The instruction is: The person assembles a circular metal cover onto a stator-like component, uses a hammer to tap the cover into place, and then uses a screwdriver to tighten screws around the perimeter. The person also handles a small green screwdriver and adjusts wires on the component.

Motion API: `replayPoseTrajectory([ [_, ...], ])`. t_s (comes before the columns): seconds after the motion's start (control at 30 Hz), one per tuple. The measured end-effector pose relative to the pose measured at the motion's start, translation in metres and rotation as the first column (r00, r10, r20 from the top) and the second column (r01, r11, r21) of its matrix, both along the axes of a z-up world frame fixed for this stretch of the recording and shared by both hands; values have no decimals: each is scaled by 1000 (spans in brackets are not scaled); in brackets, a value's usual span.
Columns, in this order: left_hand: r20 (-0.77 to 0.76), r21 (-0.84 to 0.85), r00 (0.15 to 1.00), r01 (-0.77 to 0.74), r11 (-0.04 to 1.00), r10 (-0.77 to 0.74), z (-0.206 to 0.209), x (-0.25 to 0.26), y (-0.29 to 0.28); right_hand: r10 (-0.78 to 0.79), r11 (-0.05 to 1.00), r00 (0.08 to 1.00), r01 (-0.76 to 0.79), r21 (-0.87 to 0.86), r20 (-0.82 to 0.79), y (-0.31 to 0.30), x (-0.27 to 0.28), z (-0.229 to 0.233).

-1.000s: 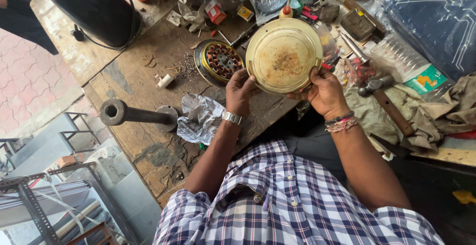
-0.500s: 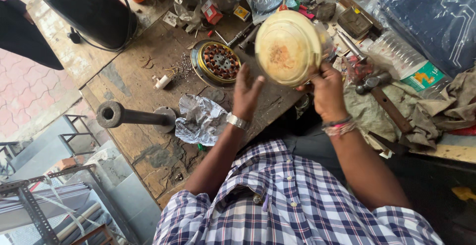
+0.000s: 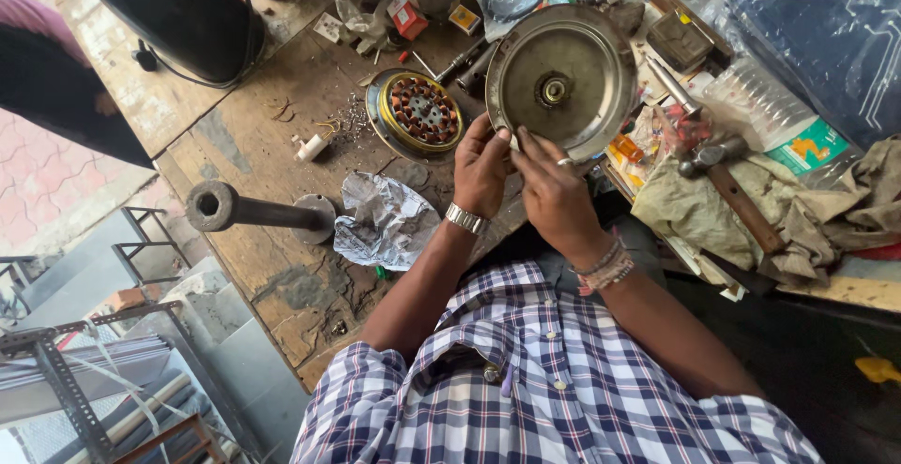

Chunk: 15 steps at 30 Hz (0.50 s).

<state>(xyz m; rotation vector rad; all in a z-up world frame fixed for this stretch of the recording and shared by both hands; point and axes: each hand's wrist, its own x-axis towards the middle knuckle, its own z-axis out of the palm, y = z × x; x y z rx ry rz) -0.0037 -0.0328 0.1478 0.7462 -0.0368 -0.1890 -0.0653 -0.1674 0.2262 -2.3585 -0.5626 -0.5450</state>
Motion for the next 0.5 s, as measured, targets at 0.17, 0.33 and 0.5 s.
replayPoseTrajectory([
  [0.17,-78,32,997,18,999,-15,-8,8,11,-308,951,926,301,63,220,-32,-6,21],
  [0.33,-100,177,988,-98,979,117,-30,13,14,-251,847,964,265,460,-94,-69,11,7],
  [0.5,94,302,978,-207,930,187,-32,18,19,101,570,875,339,748,-474,-65,12,-29],
])
